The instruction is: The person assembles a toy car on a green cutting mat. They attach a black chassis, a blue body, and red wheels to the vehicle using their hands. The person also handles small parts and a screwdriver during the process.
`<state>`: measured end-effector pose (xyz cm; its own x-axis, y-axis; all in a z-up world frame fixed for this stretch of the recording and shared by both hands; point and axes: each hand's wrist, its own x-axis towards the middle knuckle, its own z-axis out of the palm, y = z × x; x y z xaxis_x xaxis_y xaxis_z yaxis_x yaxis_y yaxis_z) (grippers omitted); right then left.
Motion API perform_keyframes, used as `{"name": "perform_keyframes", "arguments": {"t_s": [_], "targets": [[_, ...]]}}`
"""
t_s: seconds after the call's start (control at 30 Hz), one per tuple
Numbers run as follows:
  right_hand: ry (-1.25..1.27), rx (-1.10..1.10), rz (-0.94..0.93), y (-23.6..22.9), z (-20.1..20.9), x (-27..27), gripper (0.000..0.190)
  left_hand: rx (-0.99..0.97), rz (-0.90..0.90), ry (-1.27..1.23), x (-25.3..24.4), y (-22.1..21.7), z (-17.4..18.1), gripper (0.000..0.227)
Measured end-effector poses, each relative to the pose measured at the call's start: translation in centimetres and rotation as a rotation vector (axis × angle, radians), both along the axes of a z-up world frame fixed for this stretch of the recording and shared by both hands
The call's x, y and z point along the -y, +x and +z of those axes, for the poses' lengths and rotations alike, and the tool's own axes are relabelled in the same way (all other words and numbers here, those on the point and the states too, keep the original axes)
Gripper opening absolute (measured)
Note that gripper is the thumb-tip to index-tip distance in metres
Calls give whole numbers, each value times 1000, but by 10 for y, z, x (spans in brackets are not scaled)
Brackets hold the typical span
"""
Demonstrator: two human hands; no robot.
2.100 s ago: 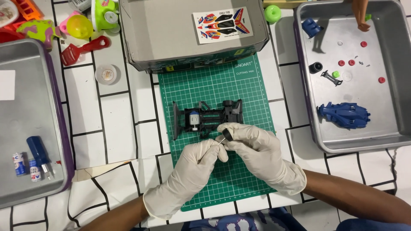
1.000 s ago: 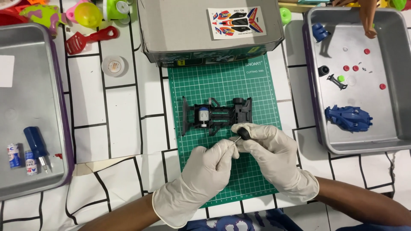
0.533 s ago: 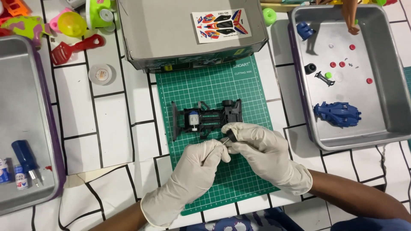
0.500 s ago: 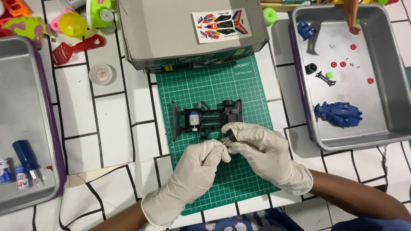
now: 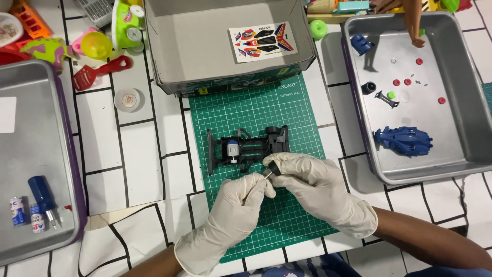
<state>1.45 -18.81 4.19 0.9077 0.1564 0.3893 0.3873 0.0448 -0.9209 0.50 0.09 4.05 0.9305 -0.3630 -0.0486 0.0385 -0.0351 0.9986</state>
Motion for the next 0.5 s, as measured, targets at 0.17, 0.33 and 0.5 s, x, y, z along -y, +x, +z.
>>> {"name": "perform_keyframes", "arguments": {"t_s": [0.17,0.33,0.5], "targets": [[9,69,14,1,0,-2,29,99,-10,73,-2,0,-2,28],[19,64,24,1,5,1,19,139,1,90,-1,2,-6,27],[259,-74,166,-2,14,-1,17,171,-26,210,1,9,8,29]]}}
